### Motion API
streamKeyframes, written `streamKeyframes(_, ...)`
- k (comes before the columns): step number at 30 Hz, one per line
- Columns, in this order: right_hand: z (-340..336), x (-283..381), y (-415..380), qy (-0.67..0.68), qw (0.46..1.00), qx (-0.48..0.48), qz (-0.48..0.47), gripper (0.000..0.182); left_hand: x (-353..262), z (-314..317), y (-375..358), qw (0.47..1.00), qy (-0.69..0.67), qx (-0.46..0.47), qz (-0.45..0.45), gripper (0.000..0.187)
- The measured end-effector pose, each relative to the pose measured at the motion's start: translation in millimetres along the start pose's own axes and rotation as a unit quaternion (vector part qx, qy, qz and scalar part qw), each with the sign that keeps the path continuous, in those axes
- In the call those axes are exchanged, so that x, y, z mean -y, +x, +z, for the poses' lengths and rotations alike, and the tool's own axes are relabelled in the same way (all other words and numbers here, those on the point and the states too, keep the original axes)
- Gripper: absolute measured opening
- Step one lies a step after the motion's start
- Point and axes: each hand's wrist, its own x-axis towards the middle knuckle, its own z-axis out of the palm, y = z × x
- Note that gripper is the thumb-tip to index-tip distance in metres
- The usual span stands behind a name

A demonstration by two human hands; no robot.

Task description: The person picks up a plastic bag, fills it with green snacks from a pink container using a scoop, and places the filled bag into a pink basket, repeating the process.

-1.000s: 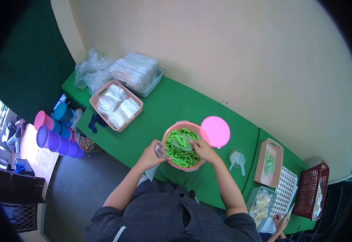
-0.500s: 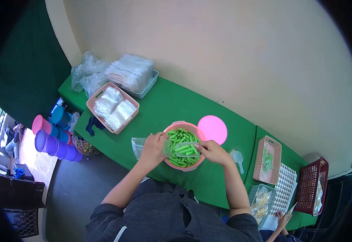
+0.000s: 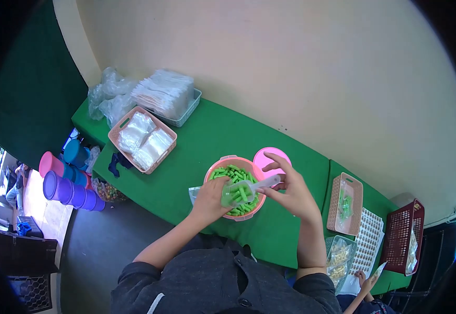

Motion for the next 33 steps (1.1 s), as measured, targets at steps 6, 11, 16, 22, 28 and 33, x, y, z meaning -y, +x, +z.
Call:
streamKeyframes(6,14.5,-9.3,-3.8,0.207,0.977,0.012,-0.054,0.044,-17.3,-5.9,2.4,0.991,-0.115,-0.025,-0.067,0.073)
streamKeyframes(11,20.6,-16.5,-4.7,0.197,0.975,-0.077,-0.067,0.023,-18.2,-12.1,3.0,0.990,-0.120,-0.035,-0.067,0.069)
streamKeyframes(16,18.4,-56.4,24.1,0.124,0.960,-0.238,-0.081,0.013,6.9,-23.5,0.2,0.960,-0.205,-0.030,-0.186,0.053)
streamKeyframes(22,50.5,-139.1,48.3,-0.096,0.978,-0.120,-0.144,0.020,33.7,-18.5,-8.1,0.972,-0.108,-0.064,-0.200,0.052)
streamKeyframes(28,66.0,-174.0,59.7,-0.146,0.978,-0.049,-0.144,0.020,54.6,-0.8,-22.0,0.975,-0.061,-0.048,-0.208,0.055)
streamKeyframes(33,53.0,-179.1,66.3,-0.018,0.990,-0.137,-0.012,0.012,57.9,1.8,-23.5,0.968,-0.101,-0.053,-0.225,0.057)
